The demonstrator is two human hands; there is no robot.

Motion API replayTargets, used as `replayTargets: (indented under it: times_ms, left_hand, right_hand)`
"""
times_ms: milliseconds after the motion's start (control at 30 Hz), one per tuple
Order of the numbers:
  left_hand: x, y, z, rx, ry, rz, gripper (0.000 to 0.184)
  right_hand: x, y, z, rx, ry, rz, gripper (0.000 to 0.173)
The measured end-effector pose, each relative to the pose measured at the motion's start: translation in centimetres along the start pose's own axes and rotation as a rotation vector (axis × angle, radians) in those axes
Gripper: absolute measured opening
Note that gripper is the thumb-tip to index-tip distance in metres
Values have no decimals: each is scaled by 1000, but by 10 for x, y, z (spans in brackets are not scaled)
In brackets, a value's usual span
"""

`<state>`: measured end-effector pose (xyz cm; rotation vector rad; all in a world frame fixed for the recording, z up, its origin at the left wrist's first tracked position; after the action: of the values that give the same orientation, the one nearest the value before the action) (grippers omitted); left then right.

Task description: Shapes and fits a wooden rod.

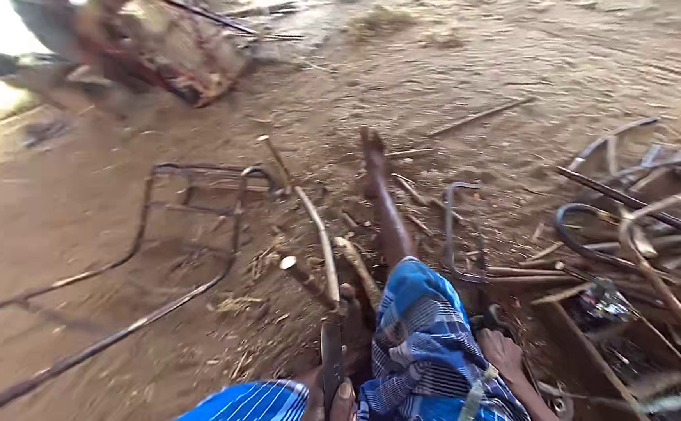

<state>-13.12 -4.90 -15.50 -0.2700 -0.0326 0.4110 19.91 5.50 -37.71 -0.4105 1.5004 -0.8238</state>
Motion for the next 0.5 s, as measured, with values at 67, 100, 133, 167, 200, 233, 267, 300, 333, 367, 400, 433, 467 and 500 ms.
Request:
replayTargets:
  times_ms: [67, 100, 133, 167, 200, 233, 267, 300, 333, 367, 400, 433, 467, 500]
  left_hand:
    - [-16, 1, 7, 48, 56, 47, 25]
    - [-23, 4, 13, 85, 68, 81, 25]
    - [-29, 7, 18, 121, 70, 113, 25]
    - [-34, 10, 24, 153, 63, 132, 24]
    - [-36, 14, 29, 177, 56, 142, 26]
    - [-38, 19, 34, 193, 59, 151, 26]
    - [-39, 25, 40, 209, 86, 173, 26]
    - [-42, 32, 48, 234, 146, 217, 30]
    - [-45, 40, 56, 270, 229, 273, 40]
    - [-47, 50, 62, 304, 288, 320, 52]
    - [-47, 63, 63, 329, 334, 354, 63]
    - [-45, 77, 59, 309, 366, 365, 73]
    - [-41, 92, 54, 266, 389, 360, 79]
    - [-36, 109, 49, 214, 417, 349, 80]
  right_hand:
    - [5, 7, -1, -42, -30, 32, 38]
    - [7, 9, -1, -60, -44, 50, 37]
    - [9, 11, -2, -74, -63, 72, 37]
    - [11, 10, -1, -84, -82, 89, 37]
    - [13, 10, 1, -84, -81, 102, 38]
    - [12, 11, 6, -90, -51, 136, 39]
    - [8, 12, 11, -91, 3, 189, 43]
    - [0, 15, 16, -97, 100, 274, 51]
    - [-16, 13, 21, -108, 253, 378, 53]
    - [-37, 8, 26, -128, 413, 484, 51]
    - [-58, 4, 35, -184, 552, 587, 52]
    - [-81, 0, 44, -219, 669, 670, 57]
    - [-113, -9, 49, -251, 779, 723, 62]
    - [-154, -26, 46, -299, 881, 746, 66]
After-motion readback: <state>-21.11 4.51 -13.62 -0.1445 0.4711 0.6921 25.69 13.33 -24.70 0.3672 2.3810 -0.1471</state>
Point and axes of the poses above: each hand's wrist, its own y-axis towards the middle knuckle, its own x-axis out of the palm, z = x × y, the point moved 9 cm from there along y, towards the middle knuckle, and after that the axes turned 7 degrees about -y, right-handed, at the moved point
